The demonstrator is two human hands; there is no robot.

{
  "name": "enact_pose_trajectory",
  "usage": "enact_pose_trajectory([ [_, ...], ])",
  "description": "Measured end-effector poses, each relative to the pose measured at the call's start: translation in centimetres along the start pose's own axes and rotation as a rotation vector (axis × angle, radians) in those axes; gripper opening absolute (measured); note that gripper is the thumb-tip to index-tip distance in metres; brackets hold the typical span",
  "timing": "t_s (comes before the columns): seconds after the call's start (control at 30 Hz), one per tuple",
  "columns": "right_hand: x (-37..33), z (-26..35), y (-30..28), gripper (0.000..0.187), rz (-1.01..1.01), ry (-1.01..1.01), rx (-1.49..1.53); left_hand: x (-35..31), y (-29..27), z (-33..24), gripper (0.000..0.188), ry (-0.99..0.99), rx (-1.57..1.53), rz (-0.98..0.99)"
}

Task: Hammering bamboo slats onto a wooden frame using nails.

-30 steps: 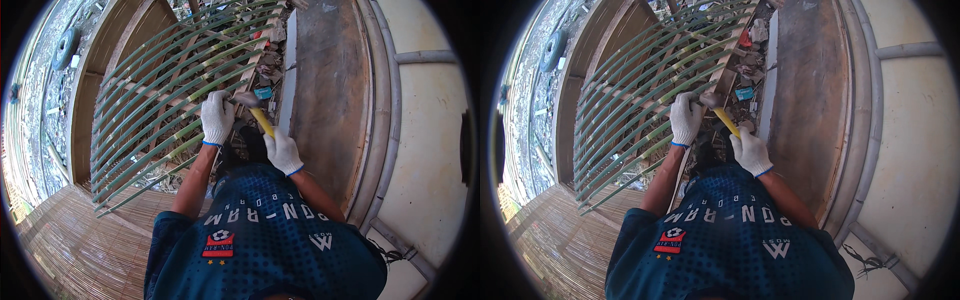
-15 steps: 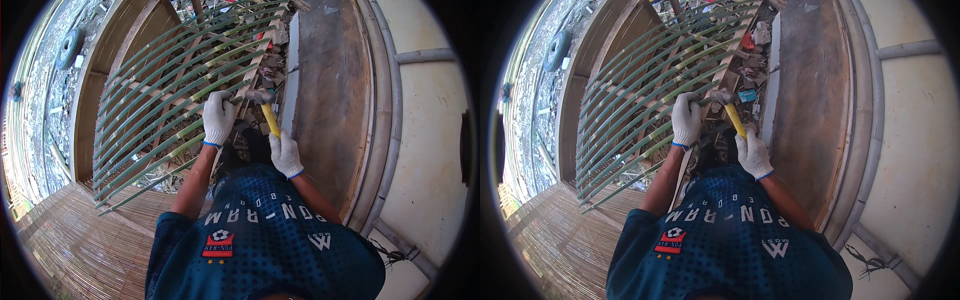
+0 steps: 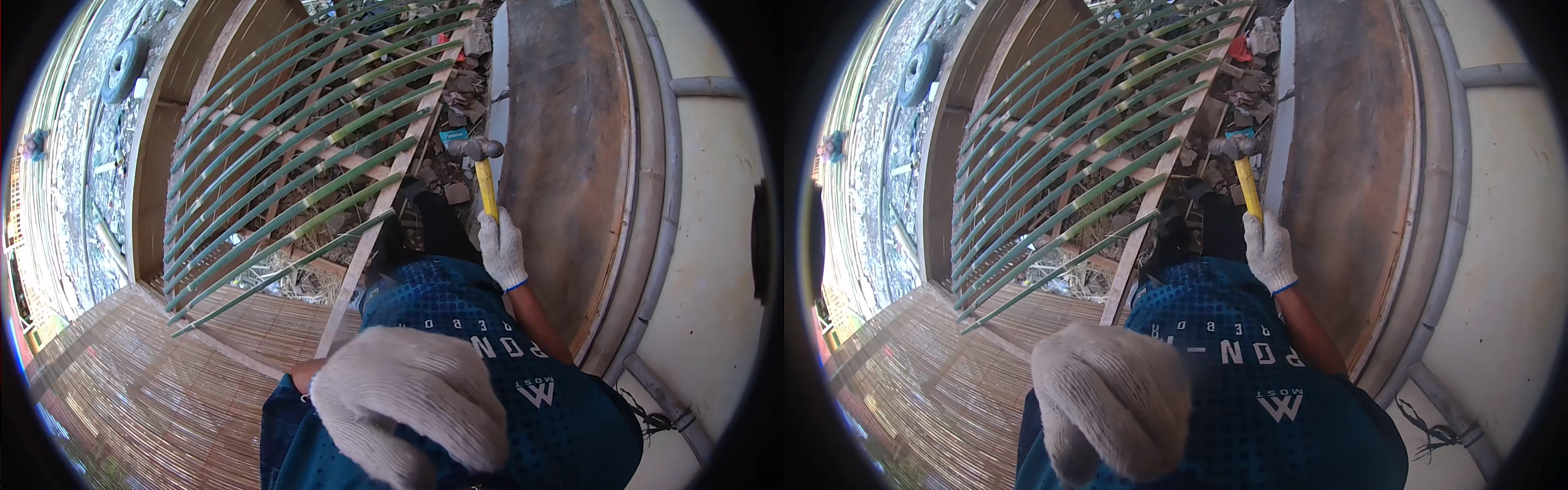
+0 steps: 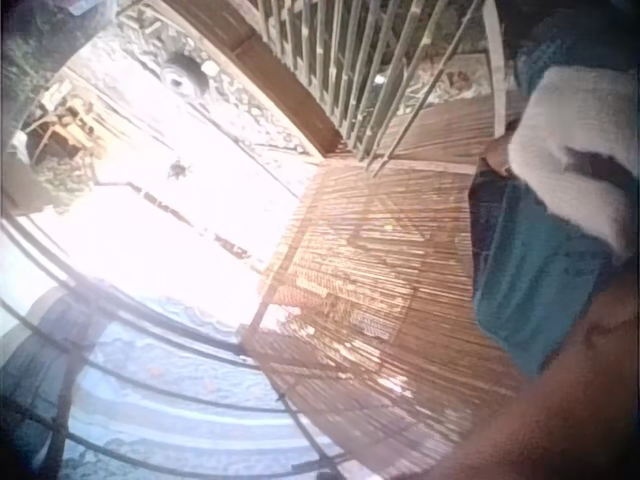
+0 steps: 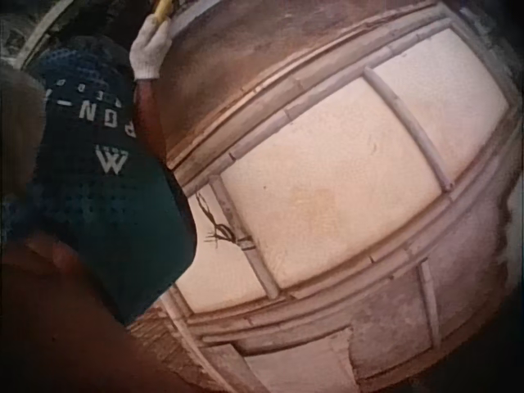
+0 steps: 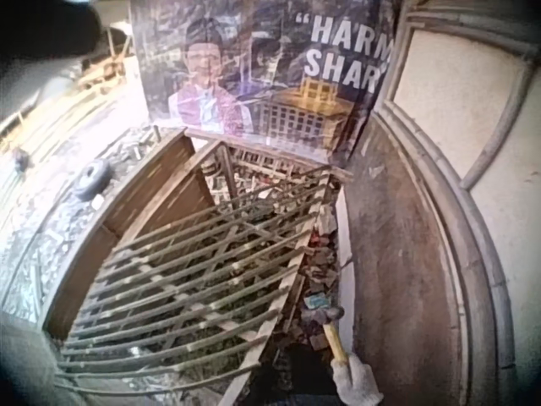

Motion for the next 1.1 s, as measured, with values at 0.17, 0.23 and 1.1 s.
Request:
enact_pose_trajectory([
  [0.17,-0.1,-0.5,0.4,0.031,0.019,-0.032,0.008,-1.2,2.2,2.4,0.029,0.181,-0.168,-0.206],
  [0.23,-0.3,-0.6,0.7,0.031,0.037,-0.038,0.007,-1.5,2.2,2.4,0.029,0.202,-0.131,-0.213],
  [1.1,-1.0,0.3,0.9,0.028,0.119,-0.03,-0.083,-15.0,-16.4,3.0,0.011,-0.445,1.855,-0.488],
])
Point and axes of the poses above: each hand's wrist, its own x-axis towards the middle knuckle, its own y-axis out of the palm, z = x × y, the point moved 2 cm from there along x, towards the middle knuckle, and after that the axes turned 11 degrees about y, right-handed, at the moved point
